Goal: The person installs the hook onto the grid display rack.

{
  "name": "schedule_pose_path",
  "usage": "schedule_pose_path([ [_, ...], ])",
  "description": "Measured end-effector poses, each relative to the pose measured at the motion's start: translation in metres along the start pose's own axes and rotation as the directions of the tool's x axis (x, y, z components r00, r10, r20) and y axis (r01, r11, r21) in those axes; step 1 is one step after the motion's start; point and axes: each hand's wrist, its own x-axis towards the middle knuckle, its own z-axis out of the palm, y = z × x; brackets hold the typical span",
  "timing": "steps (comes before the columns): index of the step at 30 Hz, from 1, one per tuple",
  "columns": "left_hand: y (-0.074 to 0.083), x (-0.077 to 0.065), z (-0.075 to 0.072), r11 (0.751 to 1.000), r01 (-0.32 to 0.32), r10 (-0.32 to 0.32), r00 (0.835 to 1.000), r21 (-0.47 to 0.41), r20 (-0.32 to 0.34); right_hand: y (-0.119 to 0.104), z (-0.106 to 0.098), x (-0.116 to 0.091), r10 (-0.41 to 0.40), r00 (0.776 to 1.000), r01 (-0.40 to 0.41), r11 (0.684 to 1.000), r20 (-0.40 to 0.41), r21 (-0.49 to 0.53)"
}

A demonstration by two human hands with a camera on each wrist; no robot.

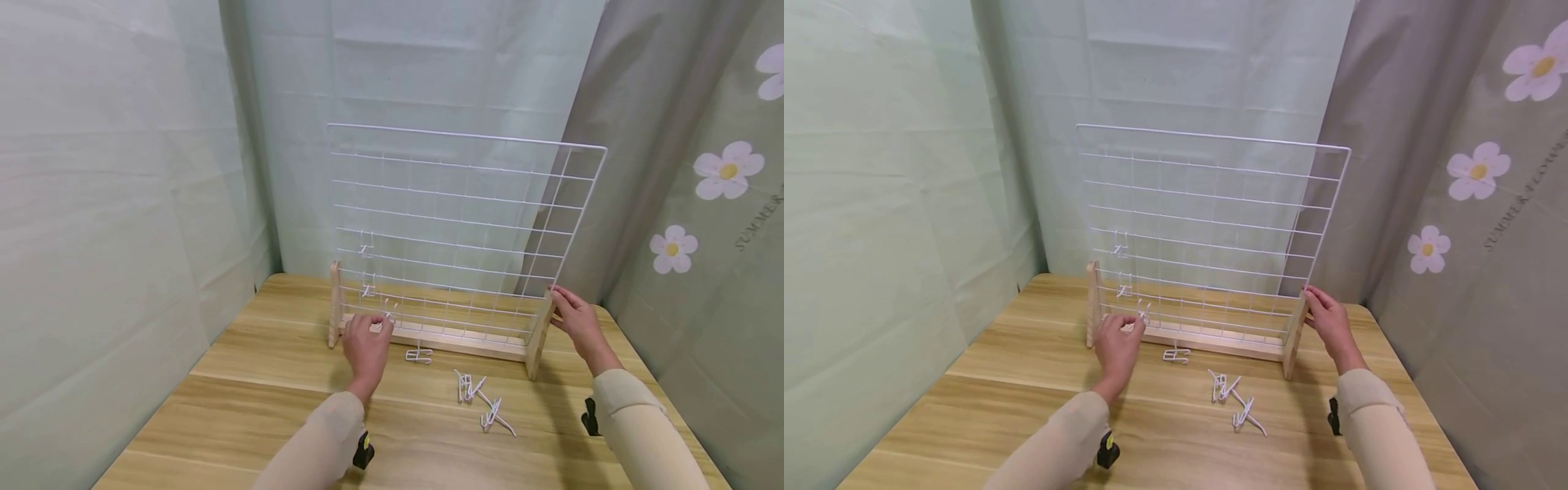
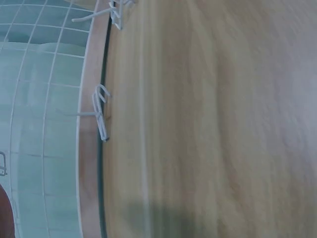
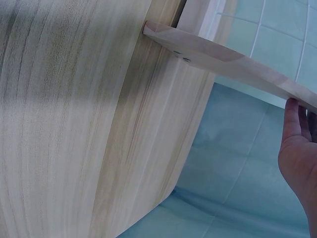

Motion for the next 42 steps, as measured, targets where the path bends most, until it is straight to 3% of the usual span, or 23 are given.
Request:
schedule_pose_path([
  [11, 0.017, 0.012, 0.004, 0.997, 0.075, -0.075, 0.997, -0.003, -0.003, 0.002, -0.001, 0.0, -0.005, 1.0, 0.005, 1.0, 0.002, -0.002],
  [22, 0.035, 0.027, 0.008, 0.994, 0.104, -0.104, 0.994, -0.028, -0.012, 0.002, -0.001, 0.0, -0.006, 1.0, 0.006, 1.0, -0.007, -0.009],
  [42, 0.051, 0.049, 0.013, 0.987, 0.154, -0.156, 0.987, -0.054, -0.041, 0.003, -0.001, 0.0, -0.035, 0.999, 0.034, 0.999, -0.003, -0.039],
])
